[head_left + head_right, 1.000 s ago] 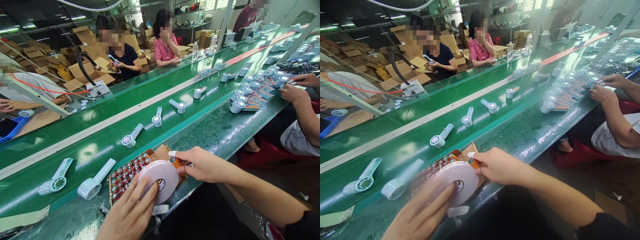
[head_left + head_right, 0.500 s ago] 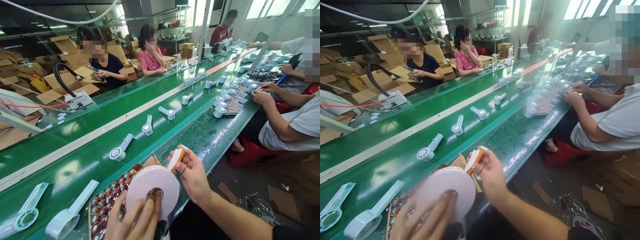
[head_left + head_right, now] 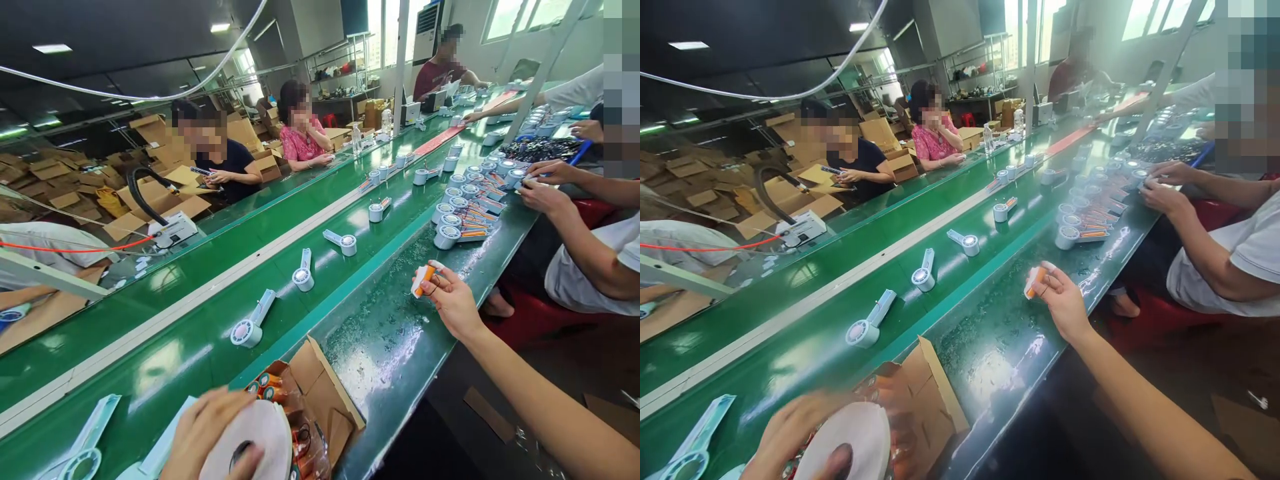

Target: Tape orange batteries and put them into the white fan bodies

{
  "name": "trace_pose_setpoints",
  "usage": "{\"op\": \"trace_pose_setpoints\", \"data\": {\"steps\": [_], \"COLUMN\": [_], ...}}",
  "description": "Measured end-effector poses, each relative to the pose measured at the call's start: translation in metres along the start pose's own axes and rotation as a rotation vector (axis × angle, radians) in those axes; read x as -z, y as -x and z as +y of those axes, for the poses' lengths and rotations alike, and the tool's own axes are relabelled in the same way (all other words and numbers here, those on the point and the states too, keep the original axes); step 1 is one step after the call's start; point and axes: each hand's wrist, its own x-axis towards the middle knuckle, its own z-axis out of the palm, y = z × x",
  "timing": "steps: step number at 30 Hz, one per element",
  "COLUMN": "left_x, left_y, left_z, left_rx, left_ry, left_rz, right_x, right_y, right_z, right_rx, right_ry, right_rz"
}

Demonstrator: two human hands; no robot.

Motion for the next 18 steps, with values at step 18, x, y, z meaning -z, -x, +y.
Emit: {"op": "trace_pose_setpoints", "data": {"steps": [18], "left_x": [-0.140], "left_y": [-0.406], "left_z": [0.093], "left_rx": [-0.052], "left_ry": [0.034], "left_rz": [-0.677], "right_x": [0.096], "right_y": [0.064], "right_z": [-0.014], "right_rx": [-0.176], "right_ry": [0.113], "right_rz": [0.282]}}
